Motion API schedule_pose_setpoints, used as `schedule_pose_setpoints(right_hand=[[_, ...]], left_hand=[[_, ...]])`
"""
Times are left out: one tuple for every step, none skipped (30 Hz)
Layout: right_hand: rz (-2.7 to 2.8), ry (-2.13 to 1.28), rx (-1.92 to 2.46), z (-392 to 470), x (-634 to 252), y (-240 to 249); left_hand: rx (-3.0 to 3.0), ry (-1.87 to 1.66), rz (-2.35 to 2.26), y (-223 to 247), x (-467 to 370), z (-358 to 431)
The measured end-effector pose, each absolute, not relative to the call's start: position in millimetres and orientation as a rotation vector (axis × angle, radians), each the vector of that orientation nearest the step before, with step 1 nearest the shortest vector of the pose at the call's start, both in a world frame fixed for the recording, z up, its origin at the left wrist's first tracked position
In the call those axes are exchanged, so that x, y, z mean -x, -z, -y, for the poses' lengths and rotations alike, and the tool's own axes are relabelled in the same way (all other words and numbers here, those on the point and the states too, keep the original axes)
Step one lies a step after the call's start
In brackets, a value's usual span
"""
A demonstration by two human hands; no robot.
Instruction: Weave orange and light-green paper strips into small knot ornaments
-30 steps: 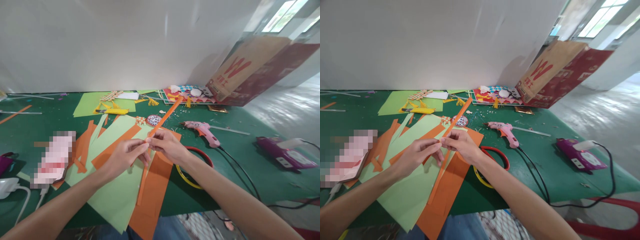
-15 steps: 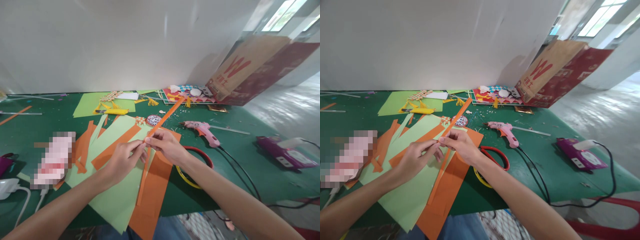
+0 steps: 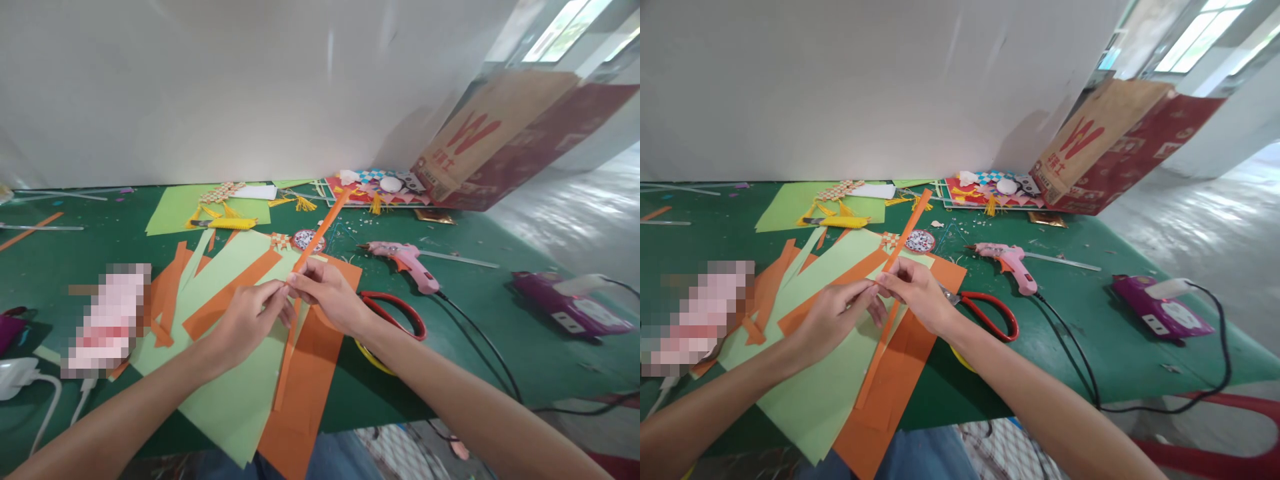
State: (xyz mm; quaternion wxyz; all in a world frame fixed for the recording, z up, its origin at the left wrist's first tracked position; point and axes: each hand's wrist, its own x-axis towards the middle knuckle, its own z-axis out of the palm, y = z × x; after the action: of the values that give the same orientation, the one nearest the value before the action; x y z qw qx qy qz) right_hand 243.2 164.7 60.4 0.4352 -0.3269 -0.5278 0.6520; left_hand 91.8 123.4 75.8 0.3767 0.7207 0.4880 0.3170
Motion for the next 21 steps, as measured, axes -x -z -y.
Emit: schedule_pose_setpoints(right_hand=[[1.318,-1.618,0.810,-164.2,-242.9,-60.2],[1.321,-1.615,0.807,-163.8,-242.6,-60.0],[1.325,-1.612,0.804,-163.6,-242.5,-59.6],[1.327,-1.609,0.803,-163.4,-242.5,-59.1],[1.328,-1.606,0.803,-163.3,-242.6,-58.5],[1.329,-1.604,0.803,-163.4,-242.7,-57.9],[1.330,-1.603,0.803,-163.6,-242.8,-57.5],[1.330,-1.602,0.803,-163.7,-242.9,-57.2],[1.330,-1.601,0.801,-163.9,-243.0,-57.2],[1.330,-1.599,0.799,-164.0,-243.1,-57.5],[1.330,-1.598,0.795,-164.1,-243.2,-58.2],[1.328,-1.598,0.793,-164.1,-243.4,-59.1],[1.326,-1.600,0.792,-164.1,-243.6,-60.2],[1.325,-1.605,0.792,-164.1,-243.8,-61.4],[1.327,-1.614,0.793,-164.1,-244.0,-62.5],[1.333,-1.626,0.794,-164.1,-244.2,-63.4],[1.341,-1.636,0.794,-164.1,-244.3,-64.1],[1.349,-1.645,0.793,-164.2,-244.3,-64.5],[1.355,-1.650,0.791,-164.3,-244.3,-64.7],[1.358,-1.652,0.789,-164.4,-244.2,-64.6],[1.354,-1.650,0.786,-164.6,-244.2,-64.4]], left_hand=[[-1.840,-0.808,-1.247,-75.5,-91.8,-123.6],[-1.836,-0.807,-1.246,-75.2,-91.7,-123.8],[-1.830,-0.805,-1.246,-74.9,-91.6,-123.9],[-1.823,-0.805,-1.245,-74.5,-91.4,-124.0],[-1.818,-0.805,-1.243,-74.2,-91.2,-124.1],[-1.812,-0.806,-1.240,-74.0,-91.0,-124.2],[-1.804,-0.807,-1.236,-73.9,-90.9,-124.2],[-1.795,-0.810,-1.230,-73.9,-90.9,-124.1],[-1.785,-0.812,-1.225,-74.1,-91.0,-124.0],[-1.775,-0.816,-1.223,-74.4,-91.1,-123.9],[-1.768,-0.822,-1.223,-74.9,-91.3,-123.7],[-1.765,-0.830,-1.225,-75.3,-91.4,-123.4],[-1.766,-0.839,-1.227,-75.8,-91.5,-123.2],[-1.767,-0.850,-1.230,-76.2,-91.5,-122.9],[-1.768,-0.860,-1.232,-76.6,-91.4,-122.7],[-1.769,-0.869,-1.231,-76.8,-91.3,-122.5],[-1.768,-0.873,-1.229,-76.9,-91.1,-122.4],[-1.765,-0.875,-1.227,-76.9,-90.9,-122.3],[-1.760,-0.876,-1.224,-76.7,-90.8,-122.3],[-1.753,-0.877,-1.220,-76.5,-90.7,-122.4],[-1.743,-0.880,-1.218,-76.3,-90.6,-122.6]])
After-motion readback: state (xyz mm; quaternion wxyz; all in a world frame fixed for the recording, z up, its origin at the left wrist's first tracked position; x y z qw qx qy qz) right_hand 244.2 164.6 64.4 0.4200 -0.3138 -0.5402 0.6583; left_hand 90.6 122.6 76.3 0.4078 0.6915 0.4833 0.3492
